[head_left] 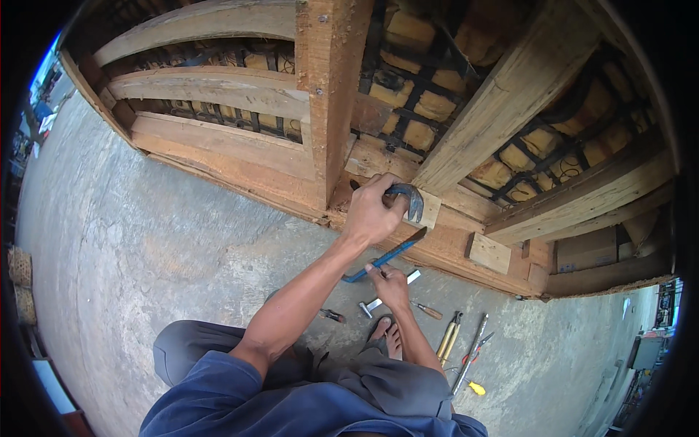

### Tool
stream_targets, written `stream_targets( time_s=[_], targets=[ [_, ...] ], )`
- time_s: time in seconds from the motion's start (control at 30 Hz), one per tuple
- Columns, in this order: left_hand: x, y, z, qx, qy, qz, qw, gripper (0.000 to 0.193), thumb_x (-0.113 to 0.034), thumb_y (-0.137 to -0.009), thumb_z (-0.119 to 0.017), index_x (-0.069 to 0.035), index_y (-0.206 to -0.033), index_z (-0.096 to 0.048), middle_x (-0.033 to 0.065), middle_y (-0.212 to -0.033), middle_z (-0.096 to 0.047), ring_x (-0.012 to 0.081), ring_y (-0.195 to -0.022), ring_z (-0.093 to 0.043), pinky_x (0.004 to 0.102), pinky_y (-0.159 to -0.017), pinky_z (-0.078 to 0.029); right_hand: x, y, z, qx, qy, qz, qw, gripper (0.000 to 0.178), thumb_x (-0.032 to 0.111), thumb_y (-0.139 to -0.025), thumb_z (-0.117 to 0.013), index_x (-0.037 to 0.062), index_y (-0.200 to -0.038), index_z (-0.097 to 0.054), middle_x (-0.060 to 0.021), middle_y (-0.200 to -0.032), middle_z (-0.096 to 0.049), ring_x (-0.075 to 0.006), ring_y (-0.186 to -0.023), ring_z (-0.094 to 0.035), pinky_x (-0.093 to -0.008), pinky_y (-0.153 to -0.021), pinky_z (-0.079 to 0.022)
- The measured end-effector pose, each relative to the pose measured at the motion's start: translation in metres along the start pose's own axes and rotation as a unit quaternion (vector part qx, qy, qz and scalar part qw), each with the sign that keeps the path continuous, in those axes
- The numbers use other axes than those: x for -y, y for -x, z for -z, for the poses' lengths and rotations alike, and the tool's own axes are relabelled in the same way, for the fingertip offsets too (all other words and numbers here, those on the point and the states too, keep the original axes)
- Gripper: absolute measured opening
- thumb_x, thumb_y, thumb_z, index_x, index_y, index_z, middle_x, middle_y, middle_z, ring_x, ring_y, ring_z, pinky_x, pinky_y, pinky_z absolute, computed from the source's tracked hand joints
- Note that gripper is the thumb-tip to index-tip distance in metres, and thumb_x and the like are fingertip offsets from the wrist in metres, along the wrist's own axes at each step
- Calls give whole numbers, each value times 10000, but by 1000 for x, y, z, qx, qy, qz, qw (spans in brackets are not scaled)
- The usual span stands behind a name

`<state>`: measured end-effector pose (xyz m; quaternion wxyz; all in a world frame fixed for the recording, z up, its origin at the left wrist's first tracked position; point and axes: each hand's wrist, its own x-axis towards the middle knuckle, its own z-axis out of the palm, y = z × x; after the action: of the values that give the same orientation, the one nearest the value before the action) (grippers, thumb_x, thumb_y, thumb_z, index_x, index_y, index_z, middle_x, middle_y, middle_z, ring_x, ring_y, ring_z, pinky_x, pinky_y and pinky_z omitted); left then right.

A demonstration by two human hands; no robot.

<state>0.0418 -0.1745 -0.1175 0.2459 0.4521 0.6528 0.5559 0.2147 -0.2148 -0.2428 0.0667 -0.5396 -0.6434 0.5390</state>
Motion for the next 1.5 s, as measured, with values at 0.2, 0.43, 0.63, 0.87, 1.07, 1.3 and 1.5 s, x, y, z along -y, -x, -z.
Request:
stream_targets(
  time_s=[0.2,0.43,0.63,0.87,1.07,1.3,1.5],
  targets=[
    [4,6,-6,-52,-101,-77,990,198,-62,-892,-643,-7,-1081,-649,205,-975,-694,379,-854,-673,469,-783,-524,-50,79,52,28,-478,14,878,446,211,-967,-664,-22,-1340,-588,-254,-934,-743,-275,-731,-748,-379,-594,-633],
    [5,5,-11,-61,-127,-100,985,180,-49,-903,-653,-31,-1079,-622,212,-948,-667,462,-887,-635,541,-780,-495,-37,142,141,156,-546,7,823,375,163,-898,-615,-38,-1211,-573,-324,-1046,-694,-320,-727,-755,-451,-605,-658],
    [3,4,-5,-31,-143,-96,984,161,-48,-909,-642,-36,-1066,-607,224,-940,-656,458,-888,-644,528,-743,-501,-4,148,120,-9,-443,-68,894,136,30,-961,-580,36,-1056,-484,-120,-904,-589,-164,-735,-634,-441,-618,-677],
    [0,3,-3,-19,-142,-106,984,150,-51,-919,-629,-36,-1066,-603,227,-937,-659,470,-905,-646,538,-745,-504,13,179,112,-75,-128,109,983,439,93,-1026,-577,44,-1423,-396,-97,-1022,-622,-156,-665,-601,-290,-574,-539],
    [5,-3,0,-21,-152,-114,982,161,-32,-914,-623,-28,-1074,-615,227,-953,-663,460,-922,-647,531,-766,-505,83,148,120,-182,-74,313,929,382,390,-1073,-521,45,-1223,-587,-43,-626,-528,-153,-502,-508,-313,-478,-427],
    [1,-4,-11,-10,-119,-106,987,124,-75,-933,-648,-32,-1044,-612,218,-952,-662,457,-912,-642,530,-755,-503,60,102,87,-287,-125,353,882,472,573,-1079,-384,139,-897,-424,5,-559,-407,-127,-419,-389,-292,-399,-334],
    [12,1,-5,2,-139,-94,986,111,-100,-952,-653,-39,-1026,-598,211,-931,-647,456,-910,-637,534,-744,-500,107,143,113,-167,-260,288,906,492,519,-1097,-390,79,-889,-462,8,-564,-388,-102,-430,-403,-267,-379,-333]
  ],
)
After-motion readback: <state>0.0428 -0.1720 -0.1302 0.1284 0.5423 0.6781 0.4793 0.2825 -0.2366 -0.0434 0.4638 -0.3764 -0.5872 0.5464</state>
